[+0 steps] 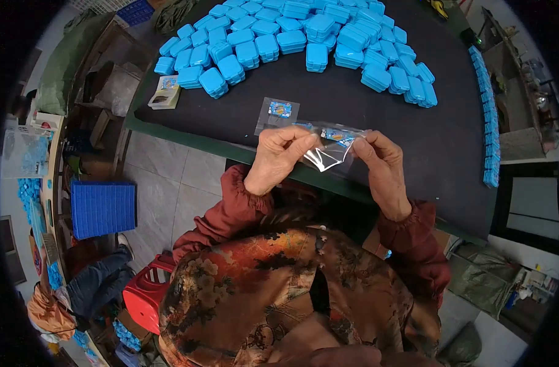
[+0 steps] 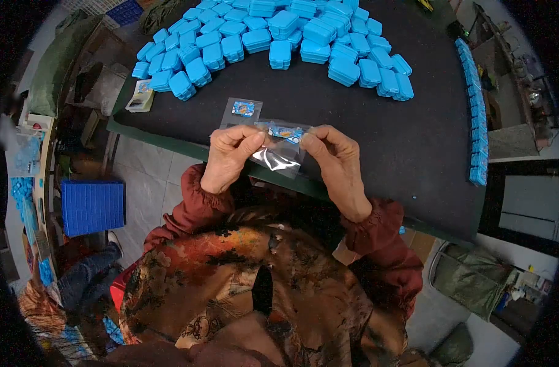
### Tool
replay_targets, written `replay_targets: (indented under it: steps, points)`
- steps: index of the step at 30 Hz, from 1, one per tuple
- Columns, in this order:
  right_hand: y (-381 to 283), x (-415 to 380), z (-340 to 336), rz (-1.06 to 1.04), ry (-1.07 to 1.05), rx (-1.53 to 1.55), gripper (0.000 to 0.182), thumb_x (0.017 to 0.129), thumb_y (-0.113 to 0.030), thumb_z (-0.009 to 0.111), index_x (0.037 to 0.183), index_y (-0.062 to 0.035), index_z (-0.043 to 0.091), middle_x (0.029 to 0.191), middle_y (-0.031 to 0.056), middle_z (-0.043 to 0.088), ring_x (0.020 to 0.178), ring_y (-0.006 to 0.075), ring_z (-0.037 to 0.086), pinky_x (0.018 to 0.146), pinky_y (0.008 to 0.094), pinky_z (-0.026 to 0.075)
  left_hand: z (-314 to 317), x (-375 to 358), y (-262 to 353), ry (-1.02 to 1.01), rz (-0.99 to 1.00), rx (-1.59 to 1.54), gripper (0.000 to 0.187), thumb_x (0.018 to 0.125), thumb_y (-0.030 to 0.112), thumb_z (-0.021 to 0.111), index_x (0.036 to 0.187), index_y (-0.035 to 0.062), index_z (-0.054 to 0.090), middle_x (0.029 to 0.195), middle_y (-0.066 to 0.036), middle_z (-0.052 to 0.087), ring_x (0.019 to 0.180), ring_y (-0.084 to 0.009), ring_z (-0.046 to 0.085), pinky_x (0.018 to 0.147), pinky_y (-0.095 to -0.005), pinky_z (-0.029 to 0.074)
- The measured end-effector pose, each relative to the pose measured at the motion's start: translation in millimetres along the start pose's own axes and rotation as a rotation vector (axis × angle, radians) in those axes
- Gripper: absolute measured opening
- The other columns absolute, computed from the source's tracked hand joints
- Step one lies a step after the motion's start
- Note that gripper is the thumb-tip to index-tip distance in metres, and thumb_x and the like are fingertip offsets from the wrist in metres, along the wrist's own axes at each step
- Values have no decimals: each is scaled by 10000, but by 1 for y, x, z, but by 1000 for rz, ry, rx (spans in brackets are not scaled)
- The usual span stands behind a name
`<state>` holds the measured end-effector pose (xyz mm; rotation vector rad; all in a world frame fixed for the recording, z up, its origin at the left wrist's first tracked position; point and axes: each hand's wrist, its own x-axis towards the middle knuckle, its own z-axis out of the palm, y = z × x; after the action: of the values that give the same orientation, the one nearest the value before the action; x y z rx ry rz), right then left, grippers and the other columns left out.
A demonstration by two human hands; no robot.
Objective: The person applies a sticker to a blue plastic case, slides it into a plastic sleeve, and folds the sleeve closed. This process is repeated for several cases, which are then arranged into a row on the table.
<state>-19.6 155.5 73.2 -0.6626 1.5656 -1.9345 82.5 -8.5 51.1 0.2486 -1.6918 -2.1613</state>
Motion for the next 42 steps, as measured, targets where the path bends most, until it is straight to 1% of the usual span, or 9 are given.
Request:
replay_targets:
  steps: [4, 7, 17, 26, 28, 32, 36, 38, 42]
  points:
    - [-8, -3, 12, 89, 36, 33, 88, 848, -113, 634, 827, -35, 599, 753, -6, 585, 737, 42, 509, 690, 197, 413, 12, 4, -2, 97, 171, -52, 121, 831, 46, 646, 727, -12, 623, 715, -29, 615, 604, -37, 493, 533, -187, 389]
    - [1, -2, 7, 24, 81, -87, 75, 829, -81, 655, 784, -36, 616, 684, -55, 533, 638, 7, 425, 578, 170, 347, 21, 5, -2, 84, 162, -60, 134, 816, 26, 657, 698, -7, 601, 694, -29, 601, 589, -40, 494, 527, -190, 391]
    - [-3, -4, -2, -127, 133, -41, 39, 825, -27, 639, 789, -15, 630, 766, -15, 577, 682, 26, 474, 627, 183, 386, 13, 6, -12, 119, 63, 53, 190, 845, 62, 633, 671, 12, 573, 669, -13, 577, 576, -42, 497, 512, -182, 389]
    - [-5, -11, -11, 55, -350, 29, 91, 814, -61, 658, 777, -2, 599, 922, 35, 586, 829, 87, 505, 723, 246, 415, 8, 26, 0, -215, -313, -238, 56, 812, 1, 625, 790, 25, 579, 728, -3, 582, 581, -45, 523, 496, -181, 403]
    - [-4, -12, -12, -167, -397, 38, 86, 820, -48, 645, 774, 6, 596, 958, 60, 592, 860, 103, 514, 756, 266, 417, 10, 26, -5, -213, -210, -194, 60, 812, -11, 620, 786, 12, 571, 767, -22, 586, 623, -50, 519, 536, -191, 409]
    - [-5, -21, -20, -92, -257, 95, 104, 852, -82, 616, 806, 11, 617, 997, 80, 599, 878, 115, 526, 798, 284, 418, 16, 29, -25, -235, -88, 25, 67, 816, -23, 608, 784, 4, 556, 765, -14, 562, 648, -39, 471, 565, -186, 377]
    - [-6, -23, -30, -191, -124, -9, 211, 897, -182, 569, 873, 12, 649, 1088, 99, 592, 916, 130, 545, 820, 290, 426, -1, 49, 6, -714, -352, 227, 128, 823, 62, 643, 926, 7, 590, 792, 3, 558, 701, -23, 468, 607, -184, 372]
    - [-8, -24, -36, -207, -41, -33, 244, 911, -210, 551, 890, 9, 657, 1111, 99, 588, 930, 134, 549, 826, 289, 427, -5, 72, 22, -545, -120, 287, 201, 793, 159, 698, 885, -2, 621, 777, 12, 582, 707, -52, 522, 601, -221, 418]
    - [-4, -24, -51, -145, 119, -71, 225, 934, -199, 506, 902, -26, 647, 1048, 94, 619, 967, 149, 562, 810, 287, 430, -26, 150, -15, -25, 118, 1065, 427, 740, 355, 720, 896, -19, 586, 896, -153, 619, 708, -265, 614, 634, -353, 497]
